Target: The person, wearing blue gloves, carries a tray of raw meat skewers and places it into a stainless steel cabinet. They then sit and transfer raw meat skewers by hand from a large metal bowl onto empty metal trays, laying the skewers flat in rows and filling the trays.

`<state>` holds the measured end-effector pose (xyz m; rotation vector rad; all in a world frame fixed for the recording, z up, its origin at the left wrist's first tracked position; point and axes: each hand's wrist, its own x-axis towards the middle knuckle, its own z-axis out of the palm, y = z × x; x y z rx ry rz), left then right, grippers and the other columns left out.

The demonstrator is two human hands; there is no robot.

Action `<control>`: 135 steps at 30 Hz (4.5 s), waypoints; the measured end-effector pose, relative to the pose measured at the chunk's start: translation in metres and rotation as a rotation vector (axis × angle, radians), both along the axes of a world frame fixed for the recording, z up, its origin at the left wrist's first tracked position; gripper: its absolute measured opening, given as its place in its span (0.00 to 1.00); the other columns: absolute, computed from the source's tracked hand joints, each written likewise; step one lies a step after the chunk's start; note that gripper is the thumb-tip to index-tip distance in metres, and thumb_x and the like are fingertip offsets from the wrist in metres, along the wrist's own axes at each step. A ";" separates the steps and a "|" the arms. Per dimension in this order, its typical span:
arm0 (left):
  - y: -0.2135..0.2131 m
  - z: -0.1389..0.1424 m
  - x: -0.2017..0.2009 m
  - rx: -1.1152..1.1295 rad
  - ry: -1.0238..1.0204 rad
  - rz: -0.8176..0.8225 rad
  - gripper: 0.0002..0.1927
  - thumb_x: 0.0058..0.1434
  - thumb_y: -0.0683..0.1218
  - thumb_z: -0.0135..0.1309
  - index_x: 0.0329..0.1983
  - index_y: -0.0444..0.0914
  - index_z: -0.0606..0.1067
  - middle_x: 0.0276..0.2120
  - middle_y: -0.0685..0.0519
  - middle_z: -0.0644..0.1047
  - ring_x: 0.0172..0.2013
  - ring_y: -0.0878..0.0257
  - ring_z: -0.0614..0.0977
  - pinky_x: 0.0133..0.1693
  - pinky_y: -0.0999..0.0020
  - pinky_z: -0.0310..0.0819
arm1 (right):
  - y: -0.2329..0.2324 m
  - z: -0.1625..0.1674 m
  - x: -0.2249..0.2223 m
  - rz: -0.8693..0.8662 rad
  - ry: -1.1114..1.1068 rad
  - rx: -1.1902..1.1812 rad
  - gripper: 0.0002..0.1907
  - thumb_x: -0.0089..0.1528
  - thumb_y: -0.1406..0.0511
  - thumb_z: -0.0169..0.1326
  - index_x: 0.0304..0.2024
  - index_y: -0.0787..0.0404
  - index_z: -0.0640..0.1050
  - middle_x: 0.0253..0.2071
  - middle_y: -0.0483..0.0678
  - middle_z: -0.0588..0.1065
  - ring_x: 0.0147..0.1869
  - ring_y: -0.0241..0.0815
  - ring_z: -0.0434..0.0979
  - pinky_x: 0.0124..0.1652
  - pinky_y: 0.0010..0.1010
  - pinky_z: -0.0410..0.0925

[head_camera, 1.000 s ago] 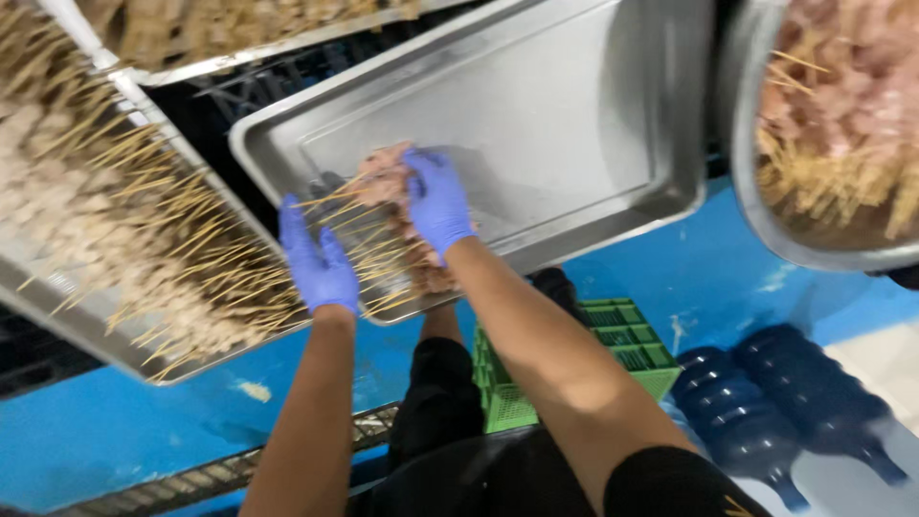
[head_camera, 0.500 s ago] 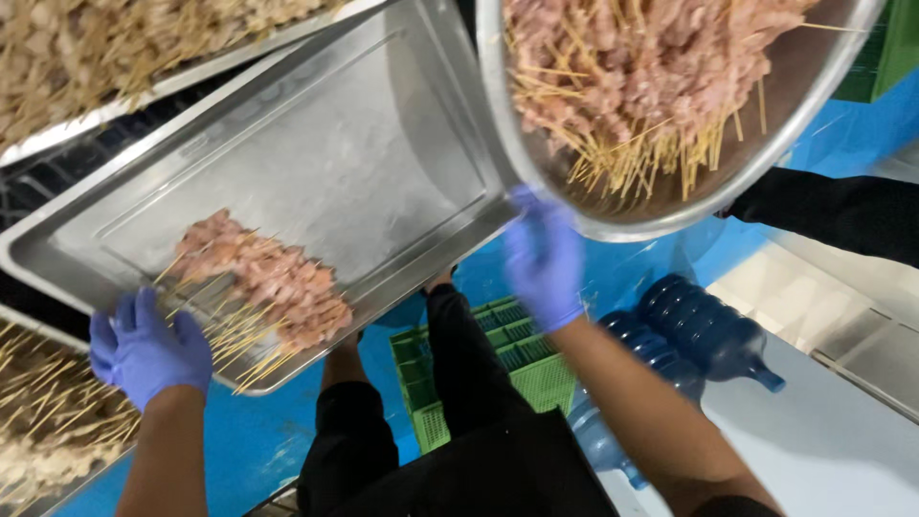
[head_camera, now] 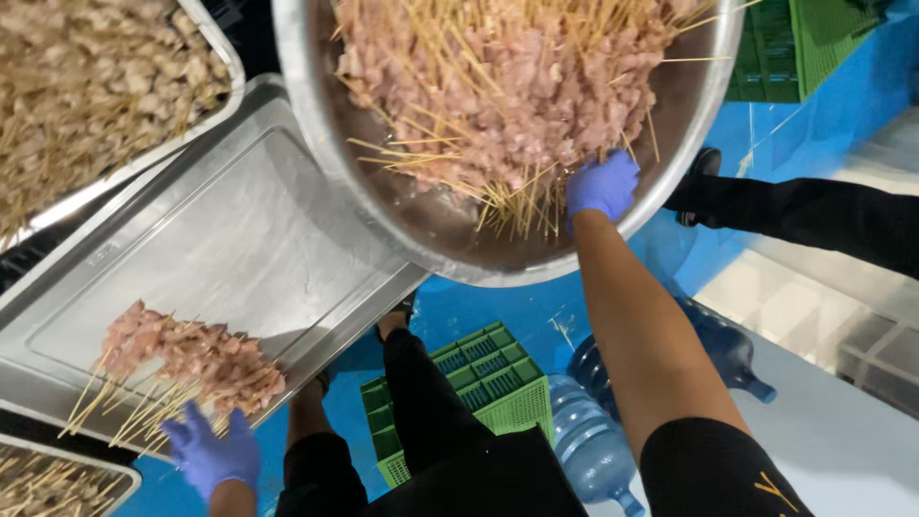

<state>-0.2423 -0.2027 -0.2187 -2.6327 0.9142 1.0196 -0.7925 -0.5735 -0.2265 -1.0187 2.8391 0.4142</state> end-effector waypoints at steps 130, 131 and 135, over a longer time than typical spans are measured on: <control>-0.061 0.017 0.258 -0.089 0.426 -0.301 0.21 0.65 0.62 0.50 0.38 0.42 0.81 0.37 0.44 0.81 0.41 0.43 0.81 0.44 0.47 0.73 | 0.377 0.000 0.691 -0.387 -1.385 -0.077 0.12 0.71 0.57 0.43 0.46 0.59 0.69 0.22 0.44 0.67 0.17 0.34 0.63 0.18 0.30 0.59; -0.060 0.017 0.260 -0.146 0.420 -0.302 0.20 0.66 0.59 0.50 0.37 0.41 0.82 0.37 0.44 0.81 0.40 0.42 0.80 0.43 0.46 0.73 | 0.375 0.000 0.694 -0.386 -1.389 -0.077 0.11 0.70 0.58 0.43 0.47 0.57 0.69 0.22 0.44 0.68 0.17 0.34 0.64 0.18 0.30 0.59; -0.056 0.020 0.268 -0.258 0.367 -0.334 0.19 0.70 0.56 0.48 0.35 0.40 0.80 0.35 0.44 0.80 0.40 0.43 0.80 0.44 0.47 0.73 | 0.371 0.000 0.701 -0.462 -1.391 -0.065 0.12 0.72 0.59 0.45 0.44 0.62 0.68 0.22 0.46 0.65 0.17 0.36 0.64 0.18 0.32 0.60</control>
